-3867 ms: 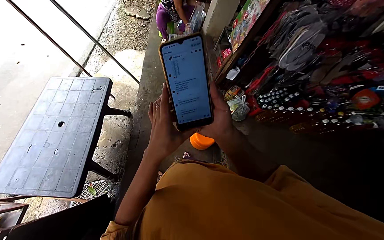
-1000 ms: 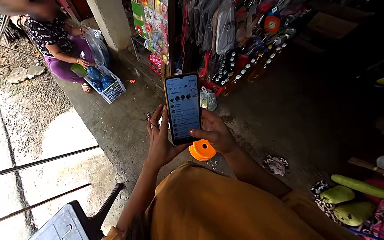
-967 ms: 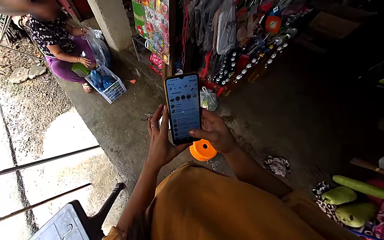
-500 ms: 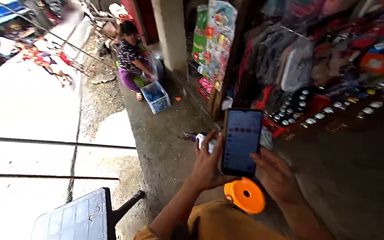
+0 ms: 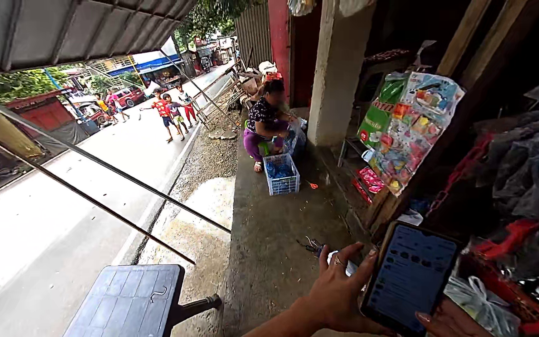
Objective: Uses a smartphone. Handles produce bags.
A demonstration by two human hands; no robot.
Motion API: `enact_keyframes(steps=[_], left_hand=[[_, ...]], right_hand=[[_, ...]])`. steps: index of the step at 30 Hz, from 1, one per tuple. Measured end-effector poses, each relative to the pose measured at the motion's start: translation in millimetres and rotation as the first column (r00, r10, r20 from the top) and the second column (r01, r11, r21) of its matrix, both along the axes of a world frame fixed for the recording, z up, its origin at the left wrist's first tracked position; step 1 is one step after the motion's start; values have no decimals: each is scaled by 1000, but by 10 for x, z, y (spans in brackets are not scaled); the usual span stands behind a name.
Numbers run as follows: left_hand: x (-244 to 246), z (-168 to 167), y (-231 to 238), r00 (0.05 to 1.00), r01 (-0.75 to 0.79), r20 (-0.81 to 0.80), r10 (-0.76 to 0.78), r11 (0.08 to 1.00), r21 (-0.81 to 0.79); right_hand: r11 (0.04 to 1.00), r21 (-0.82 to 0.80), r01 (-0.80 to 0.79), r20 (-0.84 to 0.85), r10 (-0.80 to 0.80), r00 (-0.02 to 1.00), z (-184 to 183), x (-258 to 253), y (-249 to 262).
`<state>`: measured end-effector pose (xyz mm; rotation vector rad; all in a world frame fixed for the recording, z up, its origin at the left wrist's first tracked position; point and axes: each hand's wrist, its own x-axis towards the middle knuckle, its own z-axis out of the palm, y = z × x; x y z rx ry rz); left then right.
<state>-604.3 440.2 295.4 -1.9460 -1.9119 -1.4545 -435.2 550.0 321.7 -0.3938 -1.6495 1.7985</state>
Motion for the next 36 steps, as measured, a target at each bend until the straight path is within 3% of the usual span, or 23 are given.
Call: enact_keyframes(steps=[3,8,12,16,28,36], left_hand=[[-9,-13,-6,1000,-5,-11,5,999,-35],[4,-25,22,1000,11,16,-11,999,-31],[114,-49,113,985,89,160,-61,980,-177],[226,-336,269,970,179,206,-128,951,-252],[842,-514,1065,899,436,73,-431,871,-226],[1331,-408,1502,909,406,56,-413,847,-342]], right_hand=[[1000,-11,18,-53,-18,998,-60,-14,38],[972,-186,143,-49,-154,987,-151,-91,28],[888,-375,267,48,-269,962,-58,-54,-67],[804,-491,335,111,-324,940,-212,154,-67],[624,-571,534,127,-575,808,-333,963,171],[563,-608,559,120,-631,767,-332,1367,607]])
